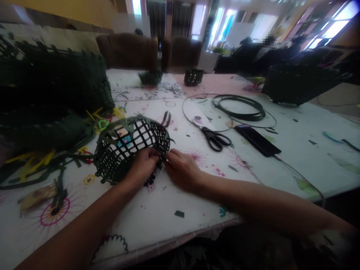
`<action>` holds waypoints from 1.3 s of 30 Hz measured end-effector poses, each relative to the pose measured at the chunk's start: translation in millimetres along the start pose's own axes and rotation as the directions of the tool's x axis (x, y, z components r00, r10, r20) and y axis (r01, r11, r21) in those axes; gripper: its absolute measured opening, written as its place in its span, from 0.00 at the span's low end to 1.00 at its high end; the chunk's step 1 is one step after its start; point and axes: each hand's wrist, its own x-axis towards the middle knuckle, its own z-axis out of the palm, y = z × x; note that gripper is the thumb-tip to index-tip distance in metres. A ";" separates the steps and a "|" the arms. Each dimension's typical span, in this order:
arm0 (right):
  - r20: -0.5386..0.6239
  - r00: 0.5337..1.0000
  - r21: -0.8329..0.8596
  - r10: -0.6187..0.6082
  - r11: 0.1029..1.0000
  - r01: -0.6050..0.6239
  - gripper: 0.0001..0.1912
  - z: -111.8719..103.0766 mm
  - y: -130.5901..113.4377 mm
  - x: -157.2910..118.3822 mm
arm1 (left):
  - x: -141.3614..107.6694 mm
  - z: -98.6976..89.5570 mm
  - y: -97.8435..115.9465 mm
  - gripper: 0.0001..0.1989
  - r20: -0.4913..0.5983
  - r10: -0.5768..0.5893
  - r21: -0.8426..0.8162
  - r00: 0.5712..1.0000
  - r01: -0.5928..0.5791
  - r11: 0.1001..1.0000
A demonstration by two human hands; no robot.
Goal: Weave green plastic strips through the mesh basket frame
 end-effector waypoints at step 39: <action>0.471 0.796 0.671 0.380 0.432 -0.603 0.04 -16.9 1.0 26.7 | -2.1 2.7 3.4 0.07 0.001 -0.075 -0.158 0.997 0.074 0.985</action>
